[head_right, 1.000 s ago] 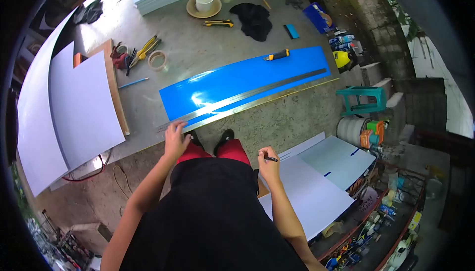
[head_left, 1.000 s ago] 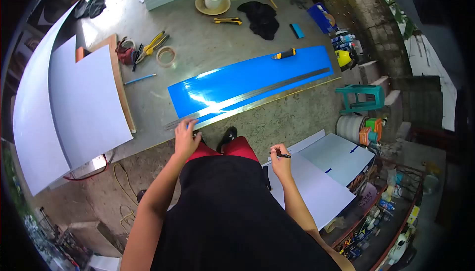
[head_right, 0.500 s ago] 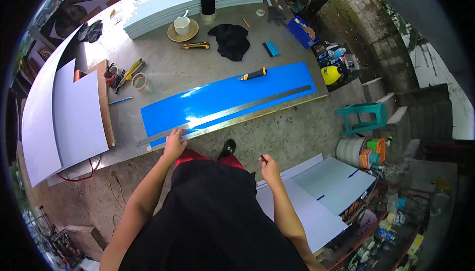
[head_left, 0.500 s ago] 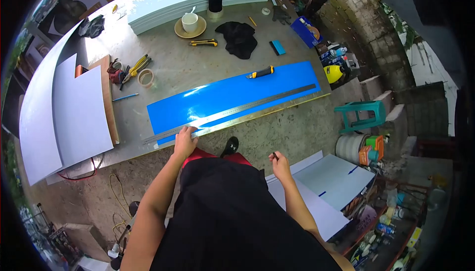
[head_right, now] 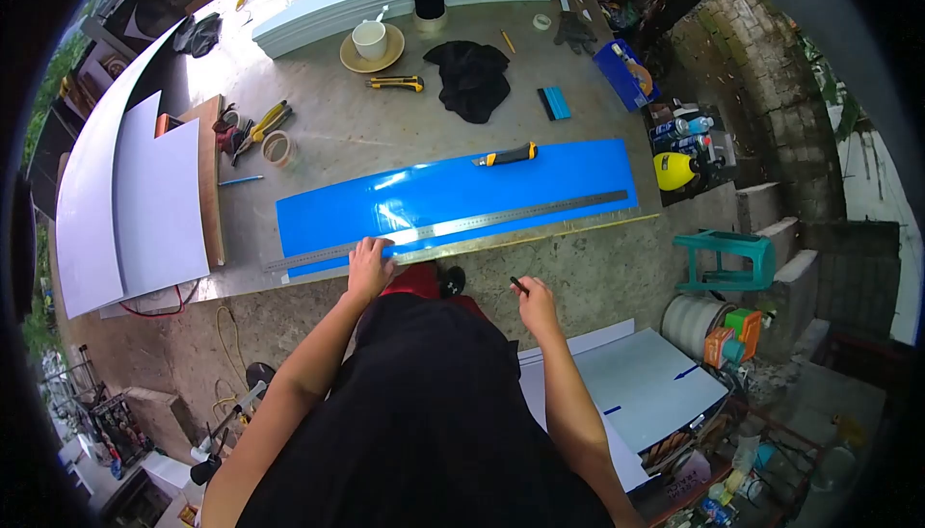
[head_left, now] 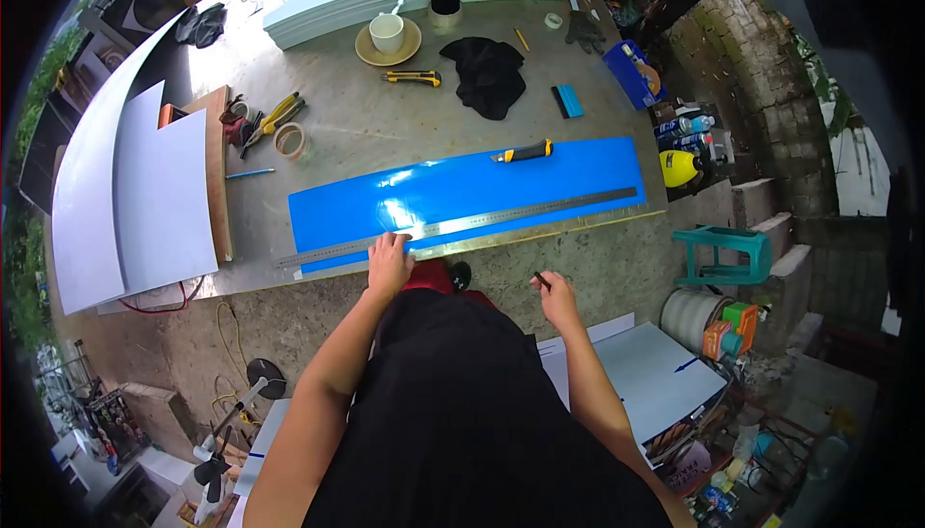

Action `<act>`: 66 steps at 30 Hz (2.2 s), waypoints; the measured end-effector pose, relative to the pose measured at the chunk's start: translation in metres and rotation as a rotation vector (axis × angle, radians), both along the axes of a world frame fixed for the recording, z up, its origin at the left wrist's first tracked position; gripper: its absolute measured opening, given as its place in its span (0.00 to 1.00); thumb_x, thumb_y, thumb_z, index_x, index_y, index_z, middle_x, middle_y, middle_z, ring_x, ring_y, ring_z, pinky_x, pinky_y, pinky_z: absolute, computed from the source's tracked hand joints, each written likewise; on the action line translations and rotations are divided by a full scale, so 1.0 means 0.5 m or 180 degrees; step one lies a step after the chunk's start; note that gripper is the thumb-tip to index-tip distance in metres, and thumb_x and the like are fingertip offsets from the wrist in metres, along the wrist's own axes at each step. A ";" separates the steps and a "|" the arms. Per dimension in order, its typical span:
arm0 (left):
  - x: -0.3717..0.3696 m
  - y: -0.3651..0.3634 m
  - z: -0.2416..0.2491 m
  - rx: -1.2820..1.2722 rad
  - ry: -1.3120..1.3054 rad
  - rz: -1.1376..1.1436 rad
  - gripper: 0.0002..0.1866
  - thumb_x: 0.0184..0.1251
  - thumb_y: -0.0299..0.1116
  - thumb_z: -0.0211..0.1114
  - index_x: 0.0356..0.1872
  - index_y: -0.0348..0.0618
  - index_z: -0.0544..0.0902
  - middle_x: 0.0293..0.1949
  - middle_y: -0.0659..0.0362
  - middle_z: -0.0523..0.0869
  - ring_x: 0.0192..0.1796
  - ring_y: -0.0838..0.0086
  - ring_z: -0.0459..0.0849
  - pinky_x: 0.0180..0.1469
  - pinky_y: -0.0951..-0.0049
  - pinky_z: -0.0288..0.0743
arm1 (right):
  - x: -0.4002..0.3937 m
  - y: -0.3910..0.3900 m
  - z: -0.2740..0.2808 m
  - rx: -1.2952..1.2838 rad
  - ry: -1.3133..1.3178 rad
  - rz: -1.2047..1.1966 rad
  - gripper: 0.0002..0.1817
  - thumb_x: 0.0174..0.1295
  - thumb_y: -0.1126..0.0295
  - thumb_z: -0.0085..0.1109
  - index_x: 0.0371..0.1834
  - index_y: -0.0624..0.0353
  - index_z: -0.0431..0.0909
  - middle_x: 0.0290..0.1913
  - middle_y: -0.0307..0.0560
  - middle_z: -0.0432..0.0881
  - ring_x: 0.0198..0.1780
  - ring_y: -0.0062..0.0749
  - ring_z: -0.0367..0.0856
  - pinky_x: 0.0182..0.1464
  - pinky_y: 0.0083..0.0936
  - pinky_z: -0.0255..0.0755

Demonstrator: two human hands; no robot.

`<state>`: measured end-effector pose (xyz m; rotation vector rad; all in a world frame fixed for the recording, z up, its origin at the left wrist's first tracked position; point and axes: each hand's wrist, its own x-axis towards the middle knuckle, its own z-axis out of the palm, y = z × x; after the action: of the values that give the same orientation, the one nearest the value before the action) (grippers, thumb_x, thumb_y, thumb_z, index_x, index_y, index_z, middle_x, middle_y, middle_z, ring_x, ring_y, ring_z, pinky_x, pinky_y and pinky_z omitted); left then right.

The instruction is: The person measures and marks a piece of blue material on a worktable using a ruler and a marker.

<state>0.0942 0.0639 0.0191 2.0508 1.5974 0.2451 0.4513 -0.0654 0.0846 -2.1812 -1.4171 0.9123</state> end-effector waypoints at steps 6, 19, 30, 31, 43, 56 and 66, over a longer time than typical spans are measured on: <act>0.033 0.060 -0.009 0.0032 -0.0046 -0.0073 0.28 0.55 0.33 0.80 0.59 0.51 0.83 0.55 0.54 0.80 0.61 0.57 0.78 0.59 0.55 0.71 | 0.027 0.041 -0.005 -0.0334 -0.0090 0.0170 0.11 0.67 0.84 0.56 0.42 0.59 0.88 0.39 0.52 0.87 0.44 0.47 0.89 0.48 0.40 0.81; 0.065 0.069 -0.009 0.0121 0.0184 0.0071 0.27 0.51 0.34 0.83 0.54 0.51 0.83 0.53 0.56 0.79 0.59 0.56 0.77 0.59 0.55 0.70 | 0.185 0.173 -0.087 -0.0480 -0.0353 0.0501 0.11 0.67 0.83 0.59 0.44 0.57 0.88 0.43 0.53 0.85 0.47 0.52 0.86 0.50 0.43 0.79; 0.151 0.045 0.018 0.0140 0.0826 0.0614 0.27 0.52 0.34 0.83 0.55 0.52 0.83 0.53 0.56 0.80 0.61 0.58 0.77 0.64 0.54 0.68 | 0.351 0.300 -0.119 -0.0106 -0.0250 0.1306 0.15 0.61 0.81 0.70 0.51 0.58 0.84 0.49 0.53 0.79 0.53 0.55 0.83 0.55 0.46 0.77; 0.165 0.043 0.020 0.0199 0.0848 0.0668 0.27 0.52 0.34 0.83 0.56 0.52 0.83 0.54 0.56 0.80 0.61 0.58 0.77 0.64 0.54 0.68 | 0.370 0.308 -0.128 0.0029 -0.0329 0.1405 0.15 0.61 0.80 0.71 0.51 0.56 0.84 0.50 0.51 0.78 0.55 0.56 0.81 0.56 0.49 0.77; 0.304 0.000 -0.029 0.0207 0.0066 0.2074 0.32 0.56 0.28 0.81 0.63 0.46 0.80 0.61 0.41 0.75 0.65 0.43 0.77 0.68 0.51 0.74 | 0.434 0.359 -0.125 0.0212 -0.0432 0.1663 0.28 0.56 0.75 0.79 0.60 0.53 0.79 0.58 0.54 0.76 0.60 0.60 0.78 0.61 0.50 0.75; 0.322 -0.001 -0.022 -0.0071 0.0025 0.2088 0.33 0.56 0.26 0.80 0.64 0.49 0.78 0.66 0.43 0.71 0.66 0.43 0.77 0.67 0.52 0.77 | 0.438 0.403 -0.121 -0.0126 -0.0325 0.1886 0.26 0.52 0.74 0.82 0.52 0.56 0.78 0.53 0.51 0.74 0.57 0.56 0.79 0.57 0.47 0.75; 0.321 0.012 -0.023 -0.0291 0.0038 0.2016 0.29 0.56 0.27 0.81 0.59 0.51 0.78 0.65 0.46 0.71 0.67 0.45 0.77 0.64 0.51 0.79 | 0.435 0.408 -0.118 -0.0294 -0.0349 0.1842 0.25 0.50 0.75 0.82 0.50 0.57 0.79 0.53 0.51 0.74 0.56 0.54 0.79 0.58 0.46 0.76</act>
<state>0.2546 0.0697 0.0078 1.4270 2.1820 0.3717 0.6690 0.1386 0.0255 -1.9289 -2.1591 1.0686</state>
